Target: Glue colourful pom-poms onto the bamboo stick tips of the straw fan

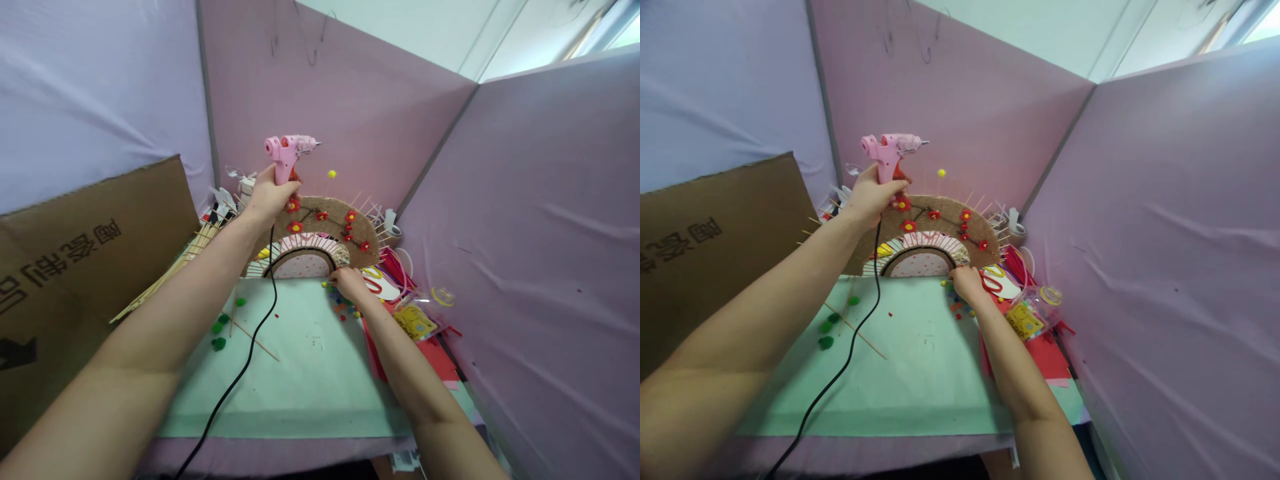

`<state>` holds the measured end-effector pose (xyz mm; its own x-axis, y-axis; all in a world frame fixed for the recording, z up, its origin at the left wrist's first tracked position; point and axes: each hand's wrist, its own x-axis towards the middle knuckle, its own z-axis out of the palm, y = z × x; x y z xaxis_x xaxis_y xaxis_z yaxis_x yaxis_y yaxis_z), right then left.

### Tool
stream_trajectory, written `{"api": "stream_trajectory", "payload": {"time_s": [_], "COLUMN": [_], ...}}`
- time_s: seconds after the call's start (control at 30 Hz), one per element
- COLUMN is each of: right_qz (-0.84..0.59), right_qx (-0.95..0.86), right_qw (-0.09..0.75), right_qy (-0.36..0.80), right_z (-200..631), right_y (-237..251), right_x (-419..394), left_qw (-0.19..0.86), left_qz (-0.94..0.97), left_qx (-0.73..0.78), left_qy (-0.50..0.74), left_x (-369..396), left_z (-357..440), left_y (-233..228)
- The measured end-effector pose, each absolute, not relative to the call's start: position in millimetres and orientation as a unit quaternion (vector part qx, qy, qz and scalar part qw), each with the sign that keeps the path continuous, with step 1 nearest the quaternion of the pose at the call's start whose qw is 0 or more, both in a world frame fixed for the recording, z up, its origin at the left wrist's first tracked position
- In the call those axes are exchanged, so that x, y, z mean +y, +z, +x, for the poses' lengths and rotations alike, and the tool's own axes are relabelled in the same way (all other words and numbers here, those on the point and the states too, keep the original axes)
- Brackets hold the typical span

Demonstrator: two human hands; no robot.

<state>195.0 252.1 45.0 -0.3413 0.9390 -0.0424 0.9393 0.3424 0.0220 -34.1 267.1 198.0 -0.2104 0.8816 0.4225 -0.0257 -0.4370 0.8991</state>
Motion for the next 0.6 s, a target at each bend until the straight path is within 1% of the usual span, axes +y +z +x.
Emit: {"api": "stream_trajectory", "payload": {"time_s": [0.3,0.6], "right_qz": [0.564,0.559], "right_qx": [0.826,0.829], "right_qw": [0.013,0.029], "right_qy": [0.006,-0.017], "right_z": [197,197], "right_y": [51,45], "right_x": [252,250], "left_qw": [0.339,0.336], "left_qz": [0.528,0.533], "left_qx": [0.398,0.388], "left_qy": [0.670,0.672], "left_x": [271,273], "left_z": [-36,-36], "left_y": [195,192]}}
